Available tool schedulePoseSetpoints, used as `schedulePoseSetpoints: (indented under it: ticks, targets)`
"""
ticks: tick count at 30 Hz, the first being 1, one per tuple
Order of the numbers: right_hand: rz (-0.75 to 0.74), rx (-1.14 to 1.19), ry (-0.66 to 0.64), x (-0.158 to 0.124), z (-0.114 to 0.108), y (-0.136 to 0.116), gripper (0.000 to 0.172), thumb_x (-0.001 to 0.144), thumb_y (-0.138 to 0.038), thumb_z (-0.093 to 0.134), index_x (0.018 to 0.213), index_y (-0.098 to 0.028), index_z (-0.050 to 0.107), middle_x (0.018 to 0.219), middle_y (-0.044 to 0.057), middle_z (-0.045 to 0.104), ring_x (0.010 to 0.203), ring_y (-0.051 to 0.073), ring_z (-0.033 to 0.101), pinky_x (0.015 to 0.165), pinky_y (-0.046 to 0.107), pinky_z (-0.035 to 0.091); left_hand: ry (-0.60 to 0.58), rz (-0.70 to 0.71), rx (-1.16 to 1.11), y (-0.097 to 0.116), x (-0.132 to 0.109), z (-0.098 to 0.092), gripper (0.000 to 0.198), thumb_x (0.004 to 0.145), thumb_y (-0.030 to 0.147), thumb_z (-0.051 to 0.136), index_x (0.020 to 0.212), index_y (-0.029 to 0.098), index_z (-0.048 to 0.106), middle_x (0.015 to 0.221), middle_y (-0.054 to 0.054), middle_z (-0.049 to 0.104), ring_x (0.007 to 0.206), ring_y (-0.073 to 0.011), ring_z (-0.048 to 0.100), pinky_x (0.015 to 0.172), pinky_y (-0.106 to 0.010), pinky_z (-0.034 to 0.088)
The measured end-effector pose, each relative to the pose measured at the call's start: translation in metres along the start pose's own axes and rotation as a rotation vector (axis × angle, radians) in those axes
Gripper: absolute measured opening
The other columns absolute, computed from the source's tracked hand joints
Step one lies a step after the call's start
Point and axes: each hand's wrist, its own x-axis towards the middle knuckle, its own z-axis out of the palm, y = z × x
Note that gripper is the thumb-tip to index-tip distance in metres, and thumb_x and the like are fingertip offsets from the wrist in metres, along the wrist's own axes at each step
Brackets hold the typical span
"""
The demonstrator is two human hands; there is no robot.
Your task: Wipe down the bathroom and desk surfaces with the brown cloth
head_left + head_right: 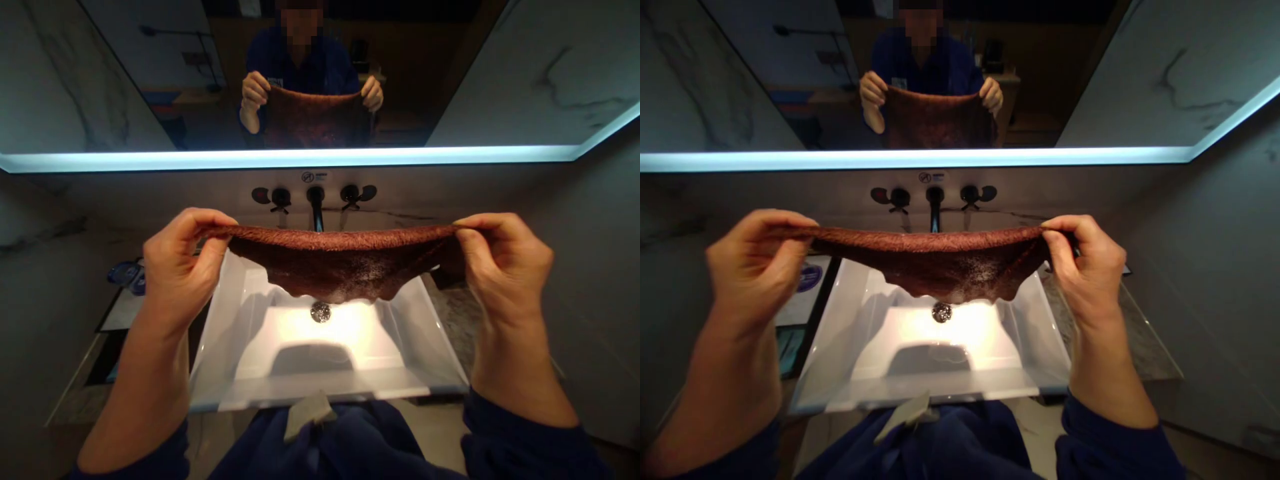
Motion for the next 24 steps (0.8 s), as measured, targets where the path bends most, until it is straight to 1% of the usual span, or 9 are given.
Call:
schedulePoseSetpoints:
  ticks: [2,4,10,13,15,17,20,22,24]
  targets:
    - [0.021,0.022,-0.066,-0.009,0.000,-0.001,0.018,0.089,-0.038,0.056,0.095,-0.023,0.063,0.084,0.002,0.063,0.075,0.016,0.060,0.073,0.032,0.049,-0.001,-0.025,0.026,-0.010,-0.013,-0.002,0.010,0.087,0.026,0.057,0.095,0.026,0.063,0.089,0.004,0.063,0.078,-0.0133,0.061,0.077,-0.031,0.051]
    - [0.050,0.066,-0.218,-0.028,0.012,0.009,0.018,0.088,-0.039,0.056,0.091,-0.023,0.063,0.080,0.001,0.063,0.072,0.016,0.060,0.070,0.031,0.048,-0.069,-0.080,0.060,-0.030,-0.035,0.004,0.011,0.087,0.029,0.055,0.094,0.025,0.062,0.087,0.002,0.063,0.079,-0.0151,0.060,0.076,-0.032,0.050]
    - [0.196,0.065,-0.890,-0.134,0.083,0.064,0.022,0.089,-0.031,0.043,0.086,-0.019,0.061,0.081,0.003,0.066,0.073,0.017,0.059,0.068,0.028,0.044,-0.475,-0.360,0.095,-0.111,-0.137,0.050,0.022,0.084,0.031,0.044,0.088,0.018,0.061,0.088,-0.006,0.065,0.088,-0.0206,0.061,0.082,-0.035,0.049]
    - [0.221,0.021,-1.218,-0.181,0.102,0.079,0.020,0.085,-0.023,0.045,0.081,-0.018,0.064,0.078,0.003,0.066,0.071,0.016,0.059,0.067,0.026,0.042,-0.631,-0.421,0.106,-0.131,-0.182,0.060,0.024,0.082,0.029,0.041,0.087,0.018,0.062,0.090,-0.008,0.067,0.089,-0.0221,0.061,0.084,-0.038,0.049]
    - [0.213,0.059,-1.346,-0.194,0.104,0.089,0.017,0.082,-0.021,0.050,0.078,-0.018,0.067,0.076,0.002,0.067,0.071,0.016,0.060,0.069,0.026,0.044,-0.753,-0.427,0.122,-0.135,-0.200,0.058,0.025,0.080,0.028,0.042,0.087,0.018,0.064,0.092,-0.009,0.068,0.091,-0.0226,0.062,0.087,-0.039,0.049]
    - [0.191,0.066,-1.326,-0.192,0.105,0.103,0.018,0.083,-0.022,0.052,0.086,-0.019,0.070,0.085,0.004,0.070,0.079,0.018,0.062,0.077,0.028,0.047,-0.835,-0.435,0.134,-0.135,-0.204,0.054,0.027,0.077,0.026,0.046,0.092,0.017,0.066,0.098,-0.009,0.069,0.096,-0.0230,0.062,0.091,-0.039,0.048]
    - [0.169,-0.096,-1.063,-0.172,0.118,0.126,0.030,0.088,-0.024,0.047,0.111,-0.017,0.066,0.112,0.011,0.065,0.105,0.022,0.059,0.095,0.036,0.044,-0.810,-0.445,0.134,-0.137,-0.190,0.060,0.035,0.077,0.026,0.047,0.105,0.016,0.065,0.109,-0.008,0.067,0.103,-0.0219,0.061,0.096,-0.037,0.047]
    - [0.177,-0.269,-0.940,-0.163,0.136,0.135,0.037,0.090,-0.023,0.045,0.123,-0.014,0.060,0.128,0.016,0.056,0.118,0.025,0.051,0.101,0.039,0.040,-0.793,-0.397,0.147,-0.139,-0.175,0.079,0.035,0.082,0.026,0.044,0.108,0.016,0.064,0.111,-0.008,0.067,0.104,-0.0204,0.061,0.096,-0.034,0.047]
    - [0.164,-0.403,-0.952,-0.163,0.159,0.134,0.043,0.091,-0.026,0.047,0.132,-0.014,0.053,0.142,0.021,0.041,0.128,0.031,0.043,0.104,0.044,0.037,-0.831,-0.312,0.176,-0.141,-0.163,0.109,0.035,0.087,0.024,0.038,0.107,0.015,0.066,0.111,-0.008,0.068,0.105,-0.0192,0.061,0.096,-0.032,0.047]
